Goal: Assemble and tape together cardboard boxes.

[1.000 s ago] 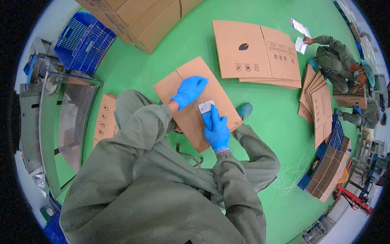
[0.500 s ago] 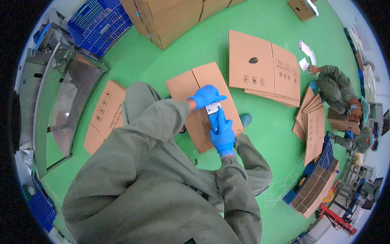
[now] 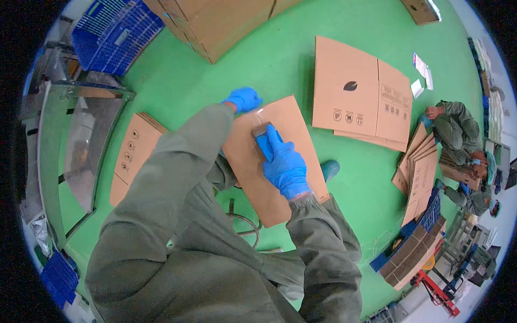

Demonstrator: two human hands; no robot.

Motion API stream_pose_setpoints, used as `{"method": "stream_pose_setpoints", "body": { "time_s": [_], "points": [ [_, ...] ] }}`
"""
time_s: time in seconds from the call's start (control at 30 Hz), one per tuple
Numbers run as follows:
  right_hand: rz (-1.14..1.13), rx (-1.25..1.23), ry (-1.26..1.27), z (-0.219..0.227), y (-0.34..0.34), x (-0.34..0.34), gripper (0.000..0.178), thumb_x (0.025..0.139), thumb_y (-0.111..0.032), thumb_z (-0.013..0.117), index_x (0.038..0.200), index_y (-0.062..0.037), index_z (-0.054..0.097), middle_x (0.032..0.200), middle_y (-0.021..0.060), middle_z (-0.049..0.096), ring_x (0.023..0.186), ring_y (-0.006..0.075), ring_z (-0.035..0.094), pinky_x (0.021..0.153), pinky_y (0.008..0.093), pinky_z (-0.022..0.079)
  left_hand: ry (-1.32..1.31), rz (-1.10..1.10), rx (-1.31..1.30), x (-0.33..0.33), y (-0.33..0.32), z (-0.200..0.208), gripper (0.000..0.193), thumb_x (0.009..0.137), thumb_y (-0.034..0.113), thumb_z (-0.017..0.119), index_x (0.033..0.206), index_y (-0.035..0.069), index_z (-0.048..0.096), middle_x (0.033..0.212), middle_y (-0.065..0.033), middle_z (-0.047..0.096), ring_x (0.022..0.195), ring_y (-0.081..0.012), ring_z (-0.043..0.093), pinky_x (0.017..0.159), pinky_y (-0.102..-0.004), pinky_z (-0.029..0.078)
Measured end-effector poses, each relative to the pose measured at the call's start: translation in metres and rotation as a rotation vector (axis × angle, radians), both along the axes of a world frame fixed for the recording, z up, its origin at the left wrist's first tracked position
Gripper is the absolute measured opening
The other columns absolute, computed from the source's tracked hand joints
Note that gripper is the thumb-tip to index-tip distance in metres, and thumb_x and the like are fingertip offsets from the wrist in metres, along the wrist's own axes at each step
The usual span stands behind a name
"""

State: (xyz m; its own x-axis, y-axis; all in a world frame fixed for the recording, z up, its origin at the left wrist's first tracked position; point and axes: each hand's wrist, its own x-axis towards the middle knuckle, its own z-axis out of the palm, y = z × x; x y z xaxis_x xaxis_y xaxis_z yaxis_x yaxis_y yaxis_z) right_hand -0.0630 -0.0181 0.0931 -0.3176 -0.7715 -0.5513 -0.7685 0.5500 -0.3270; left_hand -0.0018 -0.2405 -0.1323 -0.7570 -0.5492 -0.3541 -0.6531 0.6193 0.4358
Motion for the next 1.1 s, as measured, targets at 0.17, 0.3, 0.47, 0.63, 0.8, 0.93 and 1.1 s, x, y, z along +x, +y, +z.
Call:
{"method": "stream_pose_setpoints", "body": {
  "time_s": [0.17, 0.3, 0.47, 0.63, 0.8, 0.93, 1.1],
  "points": [
    [0.014, 0.009, -0.065, -0.002, -0.016, 0.012, 0.084, 0.070, -0.018, 0.064, 0.145, -0.0277, 0.026, 0.102, 0.0290, 0.056, 0.087, 0.0460, 0.061, 0.075, 0.0506, 0.052, 0.006, 0.312, -0.079, 0.040, 0.018, -0.054, 0.056, 0.089, 0.049, 0.043, 0.097, 0.000, 0.068, 0.104, -0.0257, 0.064, 0.097, -0.0400, 0.062, 0.087, -0.0483, 0.047],
    [-0.019, 0.048, -0.008, -0.002, 0.002, -0.005, 0.083, 0.069, -0.015, 0.065, 0.143, -0.0258, 0.029, 0.097, 0.0275, 0.059, 0.086, 0.0453, 0.061, 0.073, 0.0510, 0.052, -0.180, 0.108, 0.241, -0.006, 0.024, 0.018, 0.070, 0.089, 0.057, 0.039, 0.113, -0.005, 0.061, 0.119, -0.0277, 0.057, 0.112, -0.0401, 0.055, 0.098, -0.0454, 0.040],
    [-0.012, 0.004, -0.160, 0.005, -0.015, -0.004, 0.067, 0.067, -0.015, 0.066, 0.129, -0.0191, 0.041, 0.091, 0.0205, 0.065, 0.084, 0.0409, 0.064, 0.070, 0.0497, 0.052, 0.007, 0.286, 0.464, 0.009, 0.026, 0.072, 0.086, 0.085, 0.071, 0.031, 0.107, -0.004, 0.065, 0.115, -0.0292, 0.058, 0.109, -0.0428, 0.056, 0.096, -0.0479, 0.041],
    [0.003, 0.092, -0.105, 0.011, 0.002, -0.013, 0.054, 0.070, -0.018, 0.066, 0.121, -0.0173, 0.048, 0.091, 0.0197, 0.065, 0.084, 0.0387, 0.064, 0.070, 0.0480, 0.052, -0.033, 0.242, 0.168, -0.003, 0.098, 0.120, 0.086, 0.085, 0.073, 0.031, 0.100, -0.003, 0.067, 0.108, -0.0287, 0.061, 0.103, -0.0422, 0.059, 0.089, -0.0477, 0.045],
    [-0.006, 0.070, -0.007, -0.006, 0.137, -0.015, 0.037, 0.073, -0.022, 0.066, 0.107, -0.0135, 0.052, 0.084, 0.0194, 0.063, 0.080, 0.0404, 0.062, 0.064, 0.0504, 0.049, -0.104, 0.289, 0.002, -0.013, 0.109, 0.132, 0.083, 0.085, 0.072, 0.032, 0.092, -0.002, 0.070, 0.101, -0.0283, 0.063, 0.095, -0.0423, 0.062, 0.083, -0.0477, 0.048],
    [-0.032, 0.407, -0.041, 0.022, 0.235, -0.013, 0.053, 0.071, -0.011, 0.065, 0.121, -0.0174, 0.047, 0.088, 0.0206, 0.063, 0.082, 0.0405, 0.062, 0.063, 0.0495, 0.049, -0.077, 0.322, -0.160, -0.015, 0.102, 0.115, 0.077, 0.087, 0.068, 0.031, 0.087, 0.004, 0.072, 0.093, -0.0251, 0.066, 0.089, -0.0402, 0.064, 0.077, -0.0489, 0.050],
    [-0.137, -0.021, 0.018, -0.043, 0.287, 0.000, 0.083, 0.070, -0.003, 0.062, 0.143, -0.0250, 0.030, 0.092, 0.0238, 0.056, 0.084, 0.0424, 0.059, 0.066, 0.0502, 0.048, -0.031, 0.256, -0.142, -0.024, 0.073, 0.114, 0.079, 0.088, 0.068, 0.029, 0.093, 0.002, 0.071, 0.097, -0.0261, 0.064, 0.095, -0.0416, 0.062, 0.082, -0.0490, 0.048]
  ]
}}
